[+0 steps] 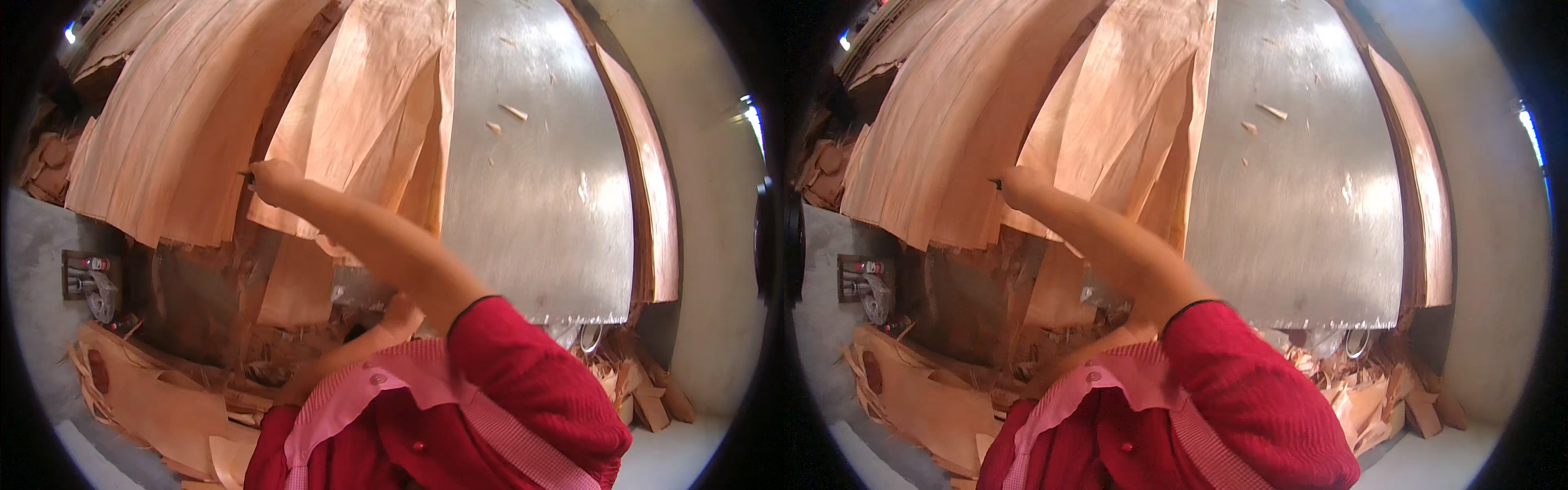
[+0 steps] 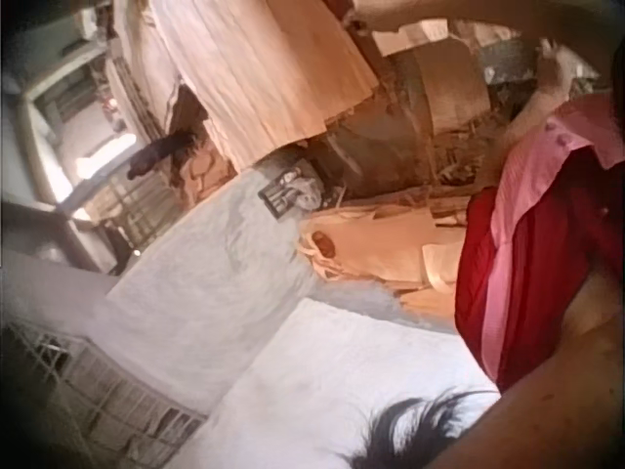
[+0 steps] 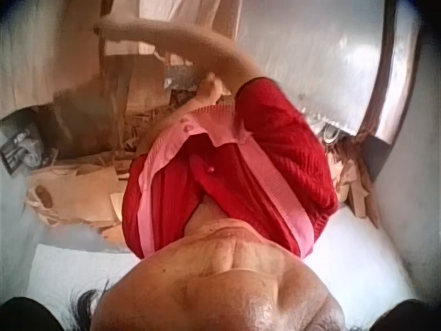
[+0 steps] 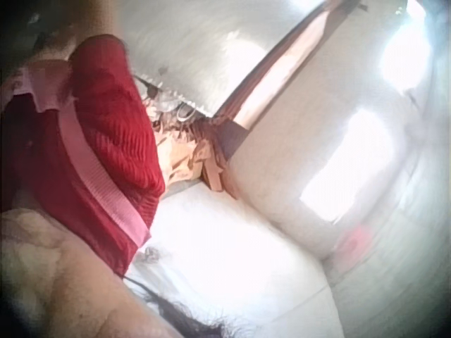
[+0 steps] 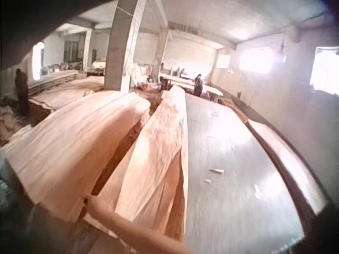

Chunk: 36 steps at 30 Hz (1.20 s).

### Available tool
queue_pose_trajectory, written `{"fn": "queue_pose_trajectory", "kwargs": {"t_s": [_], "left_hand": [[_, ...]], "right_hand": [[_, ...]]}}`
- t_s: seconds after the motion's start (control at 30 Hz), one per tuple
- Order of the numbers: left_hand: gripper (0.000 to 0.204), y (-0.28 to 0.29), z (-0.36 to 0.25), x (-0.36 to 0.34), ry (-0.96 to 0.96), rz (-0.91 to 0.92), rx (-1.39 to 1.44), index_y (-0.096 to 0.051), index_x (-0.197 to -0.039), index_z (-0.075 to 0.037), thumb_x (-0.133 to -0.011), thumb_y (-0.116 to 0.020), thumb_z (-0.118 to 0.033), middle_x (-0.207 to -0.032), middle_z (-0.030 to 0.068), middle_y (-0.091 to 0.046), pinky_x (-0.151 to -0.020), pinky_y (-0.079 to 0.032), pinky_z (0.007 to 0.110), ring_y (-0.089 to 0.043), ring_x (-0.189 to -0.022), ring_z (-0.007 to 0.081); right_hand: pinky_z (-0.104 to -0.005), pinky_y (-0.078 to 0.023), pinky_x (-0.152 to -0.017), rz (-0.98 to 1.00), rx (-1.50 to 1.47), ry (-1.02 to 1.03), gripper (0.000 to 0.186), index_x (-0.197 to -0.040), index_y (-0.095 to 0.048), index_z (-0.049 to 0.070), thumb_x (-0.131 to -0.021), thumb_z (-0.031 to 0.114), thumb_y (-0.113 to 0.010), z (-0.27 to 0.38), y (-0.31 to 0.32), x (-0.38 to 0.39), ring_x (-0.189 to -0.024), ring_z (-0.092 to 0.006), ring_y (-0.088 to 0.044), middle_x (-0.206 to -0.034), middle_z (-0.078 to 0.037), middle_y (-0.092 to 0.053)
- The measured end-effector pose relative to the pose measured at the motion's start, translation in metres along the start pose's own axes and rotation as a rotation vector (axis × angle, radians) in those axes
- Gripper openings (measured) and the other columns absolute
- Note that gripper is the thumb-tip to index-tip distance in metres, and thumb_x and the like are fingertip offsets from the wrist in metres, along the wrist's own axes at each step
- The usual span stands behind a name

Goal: The person works with sheets of wood veneer, using a knife to trim edges and small pieces of tape to secure sections. The person moves different sheets on a metal work table and handles thin strips of wood.

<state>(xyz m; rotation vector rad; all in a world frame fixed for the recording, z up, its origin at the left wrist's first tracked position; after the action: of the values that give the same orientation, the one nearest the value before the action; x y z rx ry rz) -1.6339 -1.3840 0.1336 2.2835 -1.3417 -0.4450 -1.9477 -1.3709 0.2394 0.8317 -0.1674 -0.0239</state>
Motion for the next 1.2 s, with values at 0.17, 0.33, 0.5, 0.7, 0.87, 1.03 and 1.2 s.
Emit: {"fn": "queue_pose_trajectory", "kwargs": {"t_s": [0.17, 0.33, 0.5, 0.7, 0.87, 1.03, 1.2], "left_hand": [[0.057, 0.039, -0.025, -0.028, 0.126, -0.006, 0.185, -0.025, -0.135, -0.013, -0.081, -0.046, -0.007, -0.112, 0.0275, -0.045, -0.073, -0.045, 0.047, -0.053, -0.086, 0.0435], [0.061, 0.031, -0.009, -0.038, 0.358, 0.088, 0.512, -0.023, -0.134, -0.006, -0.079, -0.049, -0.008, -0.101, 0.0268, -0.054, -0.071, -0.045, 0.044, -0.055, -0.085, 0.0413], [0.055, 0.062, -0.044, -0.044, 0.335, 0.125, 0.573, -0.03, -0.133, -0.005, -0.081, -0.05, -0.009, -0.066, 0.0095, -0.056, -0.052, -0.046, 0.031, -0.055, -0.052, 0.0199], [0.058, 0.125, -0.056, -0.022, -0.186, -0.473, -0.313, -0.039, -0.126, -0.006, -0.077, -0.062, -0.026, -0.117, 0.0155, -0.048, -0.081, -0.042, 0.043, -0.05, -0.102, 0.034], [0.061, 0.14, 0.017, -0.016, 0.106, -0.918, -0.428, -0.04, -0.126, -0.006, -0.073, -0.066, -0.022, -0.132, 0.0144, -0.035, -0.086, -0.039, 0.047, -0.04, -0.114, 0.0378], [0.044, 0.164, 0.049, -0.06, 0.095, -0.72, 0.005, -0.054, -0.108, -0.003, -0.071, -0.069, -0.021, -0.102, 0.0143, -0.059, -0.072, -0.047, 0.036, -0.058, -0.091, 0.0294], [0.028, 0.195, -0.042, -0.068, -0.141, -0.672, -0.156, -0.056, -0.102, 0.0, -0.074, -0.056, 0.0, -0.094, 0.0123, -0.061, -0.073, -0.049, 0.033, -0.06, -0.086, 0.0259]], "right_hand": [[-0.0242, -0.048, -0.054, -0.272, -0.699, -0.054, 0.043, -0.116, -0.051, 0.006, -0.076, -0.006, -0.041, -0.014, 0.134, 0.124, -0.07, -0.014, -0.059, -0.081, -0.008, -0.062], [-0.0259, -0.04, -0.048, -0.705, -0.611, -0.627, 0.03, -0.095, -0.056, -0.002, -0.085, 0.027, -0.054, -0.246, 0.164, 0.254, -0.062, -0.0137, -0.058, -0.08, -0.008, -0.061], [-0.0284, -0.037, -0.046, -0.302, -0.564, -0.785, 0.042, -0.088, -0.055, -0.001, -0.072, 0.037, -0.068, -0.204, 0.073, 0.25, -0.057, -0.0132, -0.046, -0.069, -0.003, -0.052], [-0.0265, -0.041, -0.047, -0.624, -1.032, -0.576, 0.014, -0.078, -0.054, -0.001, -0.075, 0.012, -0.056, -0.147, 0.115, 0.244, -0.053, -0.0135, -0.053, -0.064, -0.005, -0.054], [-0.0263, -0.041, -0.046, -0.558, -1.151, -0.488, 0.012, -0.077, -0.053, 0.0, -0.075, 0.012, -0.057, -0.1, 0.156, 0.239, -0.052, -0.0127, -0.052, -0.064, -0.004, -0.052], [-0.0254, -0.041, -0.046, -0.644, -1.003, -0.542, 0.016, -0.076, -0.056, 0.001, -0.075, 0.017, -0.058, -0.081, 0.193, 0.249, -0.053, -0.0123, -0.052, -0.065, -0.004, -0.054], [-0.0249, -0.034, -0.04, -0.457, -0.941, -0.728, 0.017, -0.073, -0.056, 0.008, -0.077, 0.024, -0.059, -0.106, 0.243, 0.298, -0.046, -0.0097, -0.045, -0.058, 0.0, -0.05]]}}
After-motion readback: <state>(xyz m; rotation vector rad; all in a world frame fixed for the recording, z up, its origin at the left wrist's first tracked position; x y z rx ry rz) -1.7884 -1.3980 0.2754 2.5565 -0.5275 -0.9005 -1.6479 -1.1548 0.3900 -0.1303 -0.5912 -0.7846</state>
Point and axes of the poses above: each hand's wrist, its own x-axis away from the middle knuckle, its own y-axis out of the back of the hand, z = x × y, the point moved 4 cm from there along -x, towards the middle knuckle
